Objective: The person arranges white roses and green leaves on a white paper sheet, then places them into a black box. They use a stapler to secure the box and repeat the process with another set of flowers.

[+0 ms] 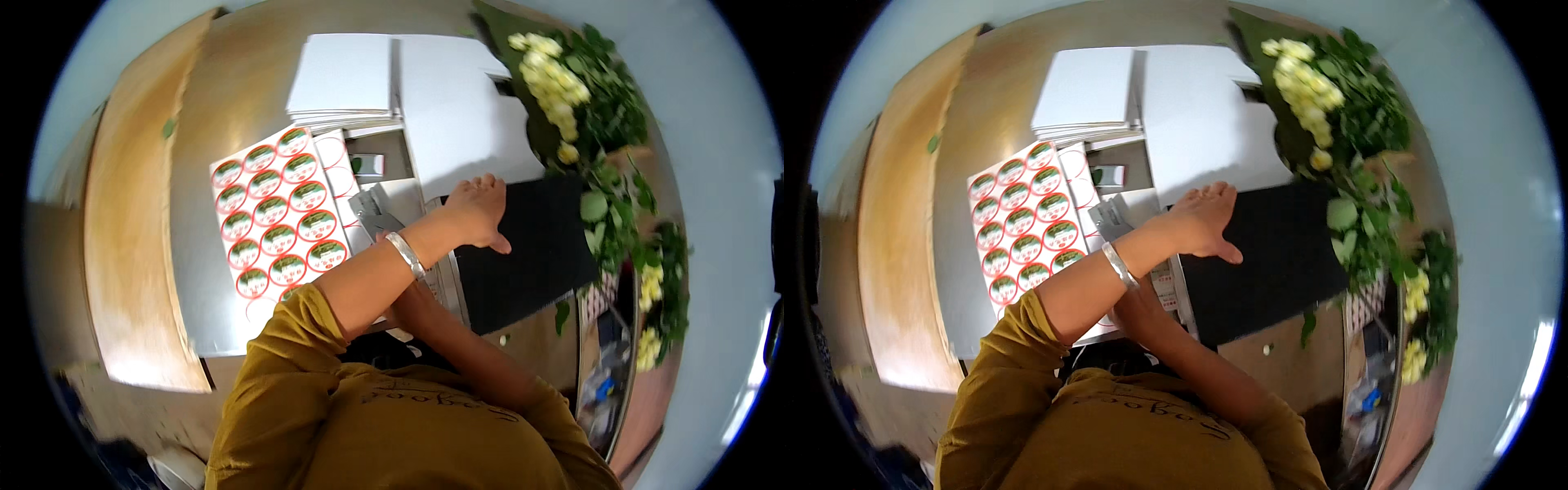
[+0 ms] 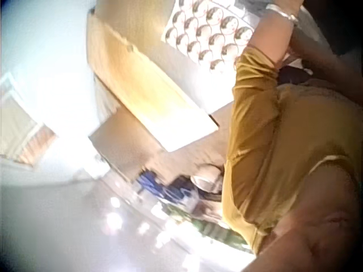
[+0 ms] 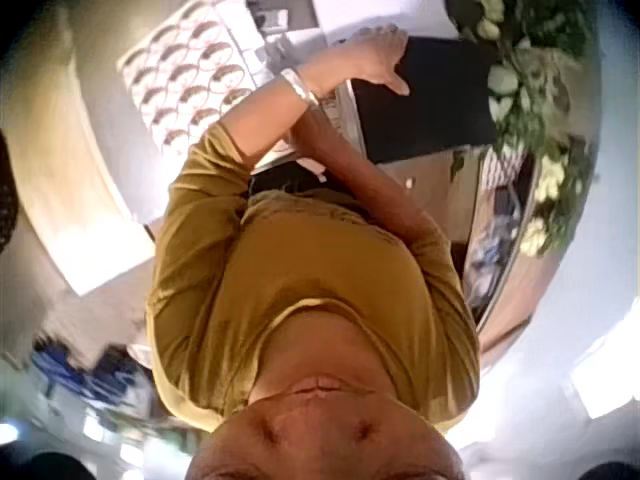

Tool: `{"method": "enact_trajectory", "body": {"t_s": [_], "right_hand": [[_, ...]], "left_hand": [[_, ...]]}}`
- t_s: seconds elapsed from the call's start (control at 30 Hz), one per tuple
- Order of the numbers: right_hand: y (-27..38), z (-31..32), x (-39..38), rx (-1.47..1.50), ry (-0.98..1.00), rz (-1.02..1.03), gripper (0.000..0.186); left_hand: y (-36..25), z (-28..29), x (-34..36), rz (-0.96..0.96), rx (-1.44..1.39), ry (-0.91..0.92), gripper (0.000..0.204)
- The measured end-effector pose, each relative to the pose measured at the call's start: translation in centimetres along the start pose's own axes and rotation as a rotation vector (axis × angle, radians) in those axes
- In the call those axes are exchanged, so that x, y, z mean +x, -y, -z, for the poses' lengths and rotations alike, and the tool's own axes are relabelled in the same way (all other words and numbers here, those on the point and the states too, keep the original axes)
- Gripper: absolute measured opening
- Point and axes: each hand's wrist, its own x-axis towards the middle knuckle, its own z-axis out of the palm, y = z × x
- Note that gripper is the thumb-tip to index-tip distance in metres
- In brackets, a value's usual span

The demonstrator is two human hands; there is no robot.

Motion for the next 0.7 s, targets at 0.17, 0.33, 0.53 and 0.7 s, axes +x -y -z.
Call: {"method": "enact_trajectory", "body": {"t_s": [0.17, 0.33, 0.53, 0.7], "right_hand": [[-4.6, -5.1, 1.2, -0.360, -0.384, -0.278, 0.065], [-4.6, -4.3, 1.2, -0.292, -0.356, -0.373, 0.056], [5.3, 3.8, 0.3, 0.537, -0.092, -0.897, 0.070], [10.5, -0.5, -8.0, 1.419, -0.272, -0.896, 0.043]], "left_hand": [[-0.1, -0.7, 1.1, -0.035, 0.063, 0.044, 0.106], [0.0, -1.0, 1.0, -0.059, 0.064, 0.032, 0.106], [0.7, -0.6, 1.0, -0.029, 0.056, 0.049, 0.104], [0.3, -1.6, 1.2, -0.091, 0.033, -0.021, 0.103]]}}
